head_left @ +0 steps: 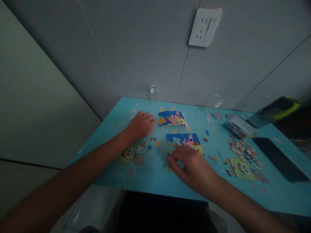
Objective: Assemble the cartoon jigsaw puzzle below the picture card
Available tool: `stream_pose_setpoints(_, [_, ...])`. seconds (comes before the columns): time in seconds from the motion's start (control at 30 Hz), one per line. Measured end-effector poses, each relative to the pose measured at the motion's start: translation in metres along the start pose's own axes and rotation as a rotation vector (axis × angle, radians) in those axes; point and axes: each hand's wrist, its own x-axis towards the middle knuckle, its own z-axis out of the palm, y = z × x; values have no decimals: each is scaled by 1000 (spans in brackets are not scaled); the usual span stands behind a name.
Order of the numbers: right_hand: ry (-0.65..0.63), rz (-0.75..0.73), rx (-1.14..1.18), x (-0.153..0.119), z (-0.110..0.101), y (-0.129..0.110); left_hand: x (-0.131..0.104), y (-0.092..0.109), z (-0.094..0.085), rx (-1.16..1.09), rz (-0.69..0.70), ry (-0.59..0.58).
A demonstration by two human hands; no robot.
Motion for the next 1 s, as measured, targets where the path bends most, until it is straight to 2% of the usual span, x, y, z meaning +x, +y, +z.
stream_pose_setpoints(0.07, [-2, 117, -54, 5, -14, 42, -5, 5, -3, -9, 1, 5])
stream_pose_setpoints(0.13, [-45, 157, -66, 14, -21, 72, -7, 7, -2, -22, -16, 22])
stream_pose_setpoints(0.23, [-95, 133, -22, 25, -19, 90, -12, 6, 3, -63, -55, 58])
stream_pose_setpoints(0.4, [-103, 62, 10, 20, -1, 93, -31, -9, 8, -166, -120, 52])
stream_pose_setpoints(0.5, [-87, 64, 13, 10, 8, 97, -41, -17, 2, -258, -168, 43])
stream_pose_setpoints(0.57, [-80, 69, 16, 7, 11, 100, -44, -18, -3, -322, -144, 25])
stream_pose_setpoints(0.77, [-45, 107, 59, 9, 10, 97, -42, -1, -11, -401, -14, -55])
stream_pose_setpoints(0.9, [-47, 166, 186, 5, 1, 88, -41, 12, -11, -425, 30, -90])
stream_pose_setpoints(1.0, [-136, 149, 260, -3, -9, 81, -41, 16, -12, -422, 50, -98])
